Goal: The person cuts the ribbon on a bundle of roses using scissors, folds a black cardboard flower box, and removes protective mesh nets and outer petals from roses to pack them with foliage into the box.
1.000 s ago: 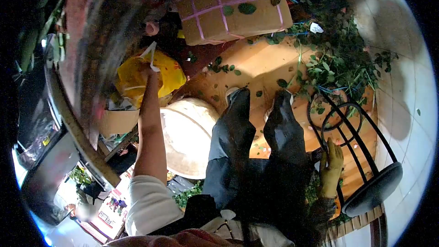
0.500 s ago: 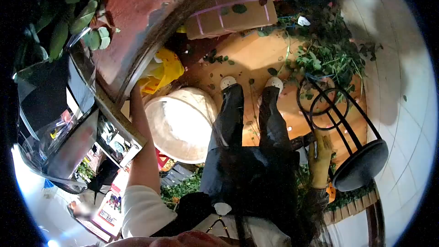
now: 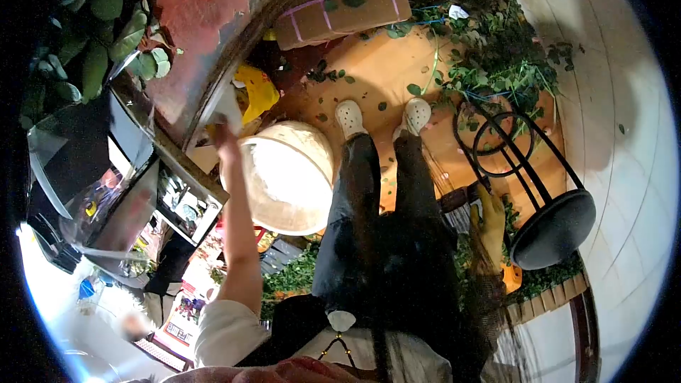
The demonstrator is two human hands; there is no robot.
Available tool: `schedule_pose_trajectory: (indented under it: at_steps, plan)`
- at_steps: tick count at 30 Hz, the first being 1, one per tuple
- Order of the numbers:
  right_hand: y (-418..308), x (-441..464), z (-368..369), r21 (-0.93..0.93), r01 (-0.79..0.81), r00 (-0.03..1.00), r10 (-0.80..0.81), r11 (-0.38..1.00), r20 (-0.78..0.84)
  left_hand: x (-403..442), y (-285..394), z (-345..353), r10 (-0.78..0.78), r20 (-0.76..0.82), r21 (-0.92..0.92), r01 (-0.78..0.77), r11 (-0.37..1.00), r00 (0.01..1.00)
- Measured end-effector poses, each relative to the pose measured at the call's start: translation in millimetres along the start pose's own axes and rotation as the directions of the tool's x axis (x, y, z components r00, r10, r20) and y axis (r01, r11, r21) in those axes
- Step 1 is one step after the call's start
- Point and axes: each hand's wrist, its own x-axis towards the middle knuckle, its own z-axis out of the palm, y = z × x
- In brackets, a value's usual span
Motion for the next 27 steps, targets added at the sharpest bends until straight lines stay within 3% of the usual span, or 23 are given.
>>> schedule_pose_trajectory:
  at_steps: [1, 2, 3, 5, 7, 8, 9, 11, 12, 13, 18, 20, 21, 24, 25, 27]
  plan:
    - [5.0, -3.6, 3.4, -0.032, -0.005, 0.997, 0.007, 0.999, 0.078, -30.7, 2.3, 20.0, -0.051, 0.091, 0.044, 0.047, 0.998, 0.995]
    - [10.0, -7.2, 7.1, -0.065, -0.004, 0.988, 0.014, 0.998, 0.156, -86.3, 62.0, 42.2, -0.203, 0.131, 0.076, 0.194, 0.978, 0.97]
    - [-42.7, 10.0, -17.6, 0.095, -0.298, 0.944, 0.278, 0.95, 0.178, -126.4, 100.1, 49.4, -0.117, 0.299, -0.076, 0.145, 0.986, 0.947]
    - [-48.9, 2.7, -24.8, 0.115, -0.239, 0.97, 0.23, 0.964, 0.082, -193.8, 173.5, 44.1, 0.069, 0.54, -0.39, 0.177, 0.904, 0.839]
    - [-34.5, -7.5, -28.5, 0.096, -0.117, 0.993, 0.118, 0.988, 0.0, -218.4, 253.0, 37.9, 0.182, 0.605, -0.532, 0.223, 0.817, 0.775]
    - [-37.5, -5.4, -36.4, 0.077, -0.041, 0.998, 0.045, 0.996, -0.054, -228.2, 302.4, 41.1, 0.446, 0.571, -0.79, 0.314, 0.527, 0.69]
    - [-40.4, -3.4, -44.4, 0.051, 0.033, 0.994, -0.027, 0.998, -0.107, -236.4, 346.8, 44.1, 0.67, 0.415, -0.89, 0.429, 0.156, 0.616]
    - [-84.3, 11.6, -91.3, 0.066, 0.003, 0.985, 0.008, 0.998, -0.173, -240.7, 389.3, 34.2, 0.868, 0.187, -0.711, 0.673, -0.203, 0.459]
    - [-93.4, 12.0, -104.0, 0.193, -0.045, 0.984, 0.076, 0.98, -0.158, -246.3, 397.9, 26.1, 0.9, 0.182, -0.658, 0.729, -0.187, 0.396]
    - [-91.5, 10.8, -108.4, 0.178, -0.004, 0.978, 0.041, 0.984, -0.204, -251.9, 406.5, 17.9, 0.928, 0.176, -0.604, 0.78, -0.163, 0.33]
    - [-83.6, 4.3, -132.8, 0.234, 0.082, 0.953, -0.007, 0.969, -0.303, -318.1, 438.4, -2.9, 0.796, 0.458, -0.77, 0.624, 0.133, 0.396]
    - [-76.6, 5.8, -135.4, 0.246, 0.018, 0.973, 0.039, 0.969, -0.227, -315.6, 443.5, 1.7, 0.76, 0.503, -0.783, 0.588, 0.2, 0.411]
    - [-81.2, 7.0, -142.3, 0.292, -0.013, 0.973, 0.079, 0.956, -0.218, -300.7, 442.6, 9.2, 0.891, 0.376, -0.817, 0.546, 0.187, 0.256]
    - [-71.4, 7.2, -144.5, 0.222, 0.009, 0.962, 0.052, 0.975, -0.267, -321.4, 447.3, 15.2, 0.876, 0.355, -0.752, 0.657, 0.06, 0.326]
    - [-68.8, 7.5, -146.0, 0.227, 0.003, 0.962, 0.059, 0.974, -0.267, -319.7, 451.7, 12.7, 0.831, 0.446, -0.712, 0.694, 0.105, 0.332]
    - [-65.5, 5.2, -146.5, 0.227, 0.001, 0.957, 0.065, 0.974, -0.283, -306.5, 462.8, 20.7, 0.834, 0.496, -0.661, 0.728, 0.183, 0.241]
